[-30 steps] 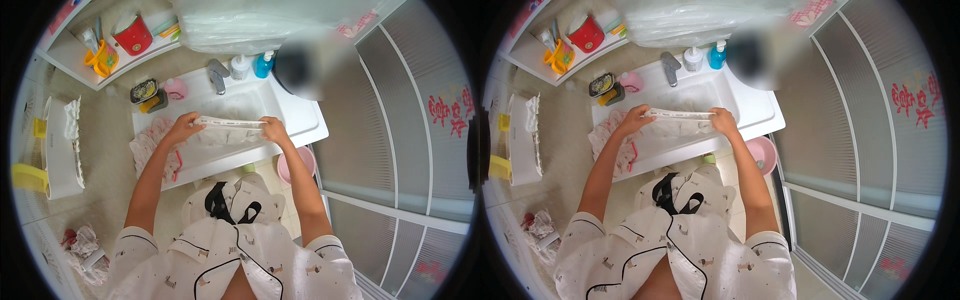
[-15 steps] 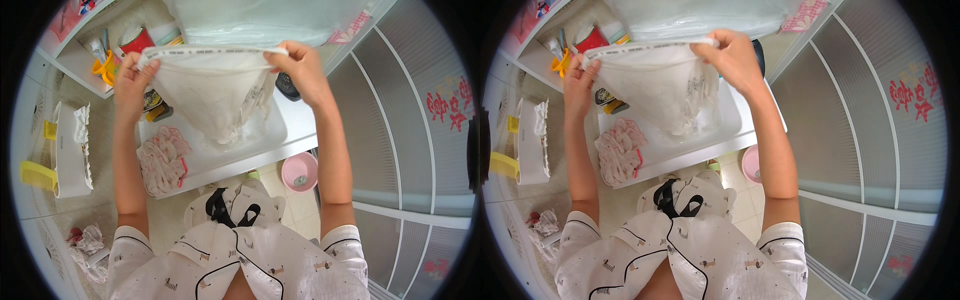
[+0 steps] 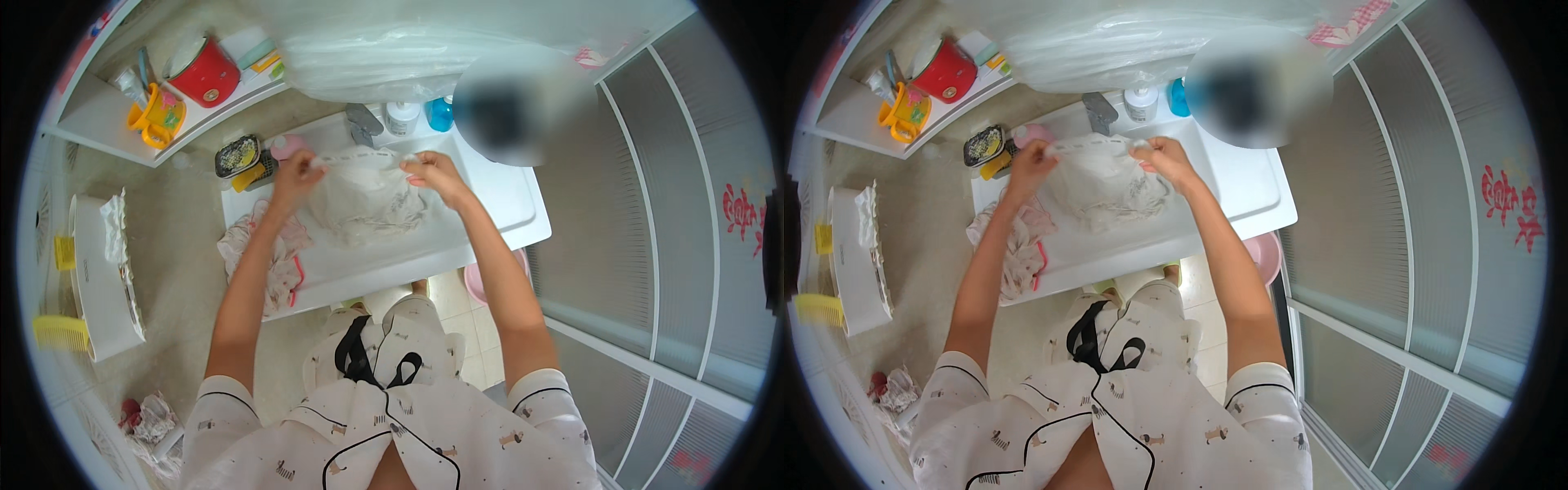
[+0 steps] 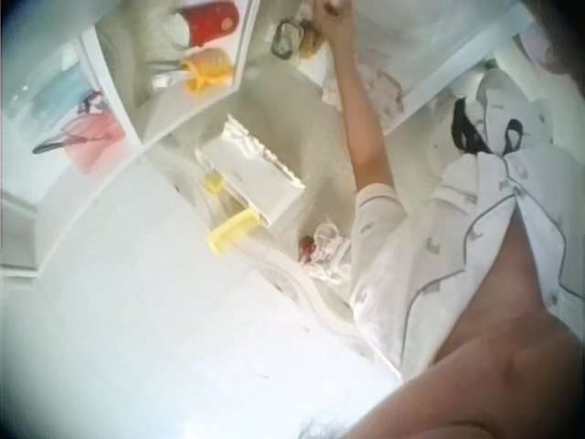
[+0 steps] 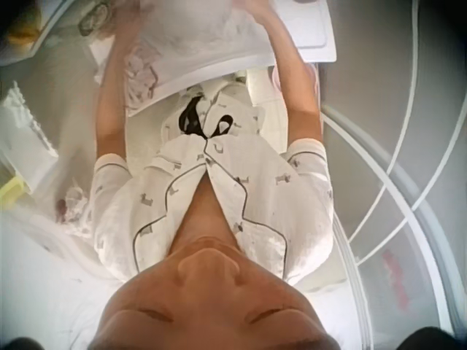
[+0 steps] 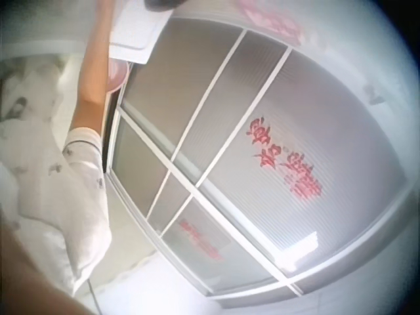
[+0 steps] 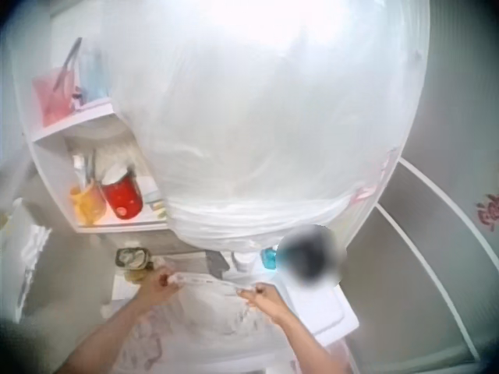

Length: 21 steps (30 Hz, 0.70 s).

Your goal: The person washes a white cloth by hand in a white sink filled with soapy water. They repeatedly scrub, squeeze, and rinse the cloth under running water from the faucet, occasionally lifting and wringing it out before submerging it again.

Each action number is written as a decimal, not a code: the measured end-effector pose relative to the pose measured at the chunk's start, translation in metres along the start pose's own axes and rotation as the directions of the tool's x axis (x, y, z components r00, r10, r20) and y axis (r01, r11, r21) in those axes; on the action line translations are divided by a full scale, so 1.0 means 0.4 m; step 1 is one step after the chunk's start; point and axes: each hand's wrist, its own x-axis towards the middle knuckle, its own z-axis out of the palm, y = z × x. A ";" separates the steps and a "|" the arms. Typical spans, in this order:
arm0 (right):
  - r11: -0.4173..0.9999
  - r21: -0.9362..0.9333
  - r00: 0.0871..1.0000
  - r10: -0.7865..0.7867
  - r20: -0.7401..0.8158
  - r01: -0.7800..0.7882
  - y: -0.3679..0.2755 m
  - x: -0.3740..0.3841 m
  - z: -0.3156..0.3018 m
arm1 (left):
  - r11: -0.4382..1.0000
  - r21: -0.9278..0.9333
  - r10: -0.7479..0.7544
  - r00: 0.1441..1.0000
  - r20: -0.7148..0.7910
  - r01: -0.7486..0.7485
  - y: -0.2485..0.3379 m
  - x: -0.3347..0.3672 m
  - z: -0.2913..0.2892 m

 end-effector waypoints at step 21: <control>0.937 -0.170 0.868 0.200 -0.455 -0.305 0.530 0.146 -0.017 | 0.651 0.685 -0.224 0.779 0.585 -0.327 -0.229 -0.248 0.331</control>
